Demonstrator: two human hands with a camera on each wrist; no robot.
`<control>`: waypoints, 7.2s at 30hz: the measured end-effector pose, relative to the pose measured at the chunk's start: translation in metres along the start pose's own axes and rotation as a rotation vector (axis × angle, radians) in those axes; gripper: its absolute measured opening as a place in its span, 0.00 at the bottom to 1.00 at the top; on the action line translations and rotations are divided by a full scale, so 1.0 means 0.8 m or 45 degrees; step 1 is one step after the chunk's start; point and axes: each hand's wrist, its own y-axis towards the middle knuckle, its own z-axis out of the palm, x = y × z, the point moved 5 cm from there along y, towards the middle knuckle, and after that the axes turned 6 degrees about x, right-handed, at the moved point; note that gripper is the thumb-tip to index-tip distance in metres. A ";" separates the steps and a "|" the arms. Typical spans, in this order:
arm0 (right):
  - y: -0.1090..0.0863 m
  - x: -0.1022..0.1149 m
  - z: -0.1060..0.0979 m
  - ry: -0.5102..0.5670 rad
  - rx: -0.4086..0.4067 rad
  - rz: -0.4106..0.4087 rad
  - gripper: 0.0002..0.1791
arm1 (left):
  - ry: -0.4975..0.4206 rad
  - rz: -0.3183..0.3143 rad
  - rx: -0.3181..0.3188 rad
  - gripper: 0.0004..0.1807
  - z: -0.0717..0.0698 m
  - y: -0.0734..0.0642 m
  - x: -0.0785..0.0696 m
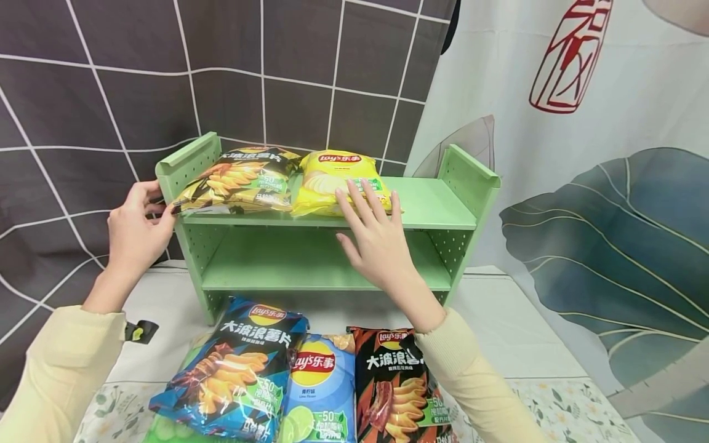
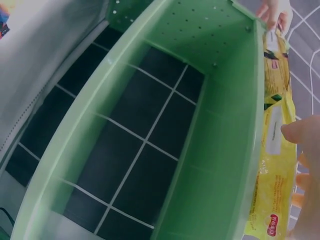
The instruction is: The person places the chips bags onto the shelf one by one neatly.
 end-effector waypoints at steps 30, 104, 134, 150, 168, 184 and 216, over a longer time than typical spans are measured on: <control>-0.072 0.052 -0.002 0.084 -0.146 -0.233 0.33 | -0.003 -0.002 0.002 0.19 -0.001 0.001 0.001; -0.136 0.224 0.035 0.130 0.418 -0.789 0.32 | 0.000 -0.003 -0.013 0.19 -0.002 -0.002 0.002; -0.133 0.227 0.041 0.176 0.251 -0.673 0.36 | -0.005 0.006 -0.005 0.19 -0.001 0.000 0.004; -0.135 0.221 0.048 0.166 0.439 -0.524 0.48 | -0.006 0.002 -0.007 0.19 -0.002 0.000 0.003; -0.130 0.213 0.048 0.136 0.143 -0.554 0.36 | -0.017 0.000 0.003 0.19 0.000 0.001 0.004; -0.130 0.204 0.038 0.101 -0.071 -0.561 0.30 | -0.011 0.005 0.004 0.19 -0.001 0.001 0.002; -0.149 0.173 0.008 0.081 -0.329 -0.645 0.22 | -0.010 0.007 -0.006 0.19 -0.001 0.000 0.004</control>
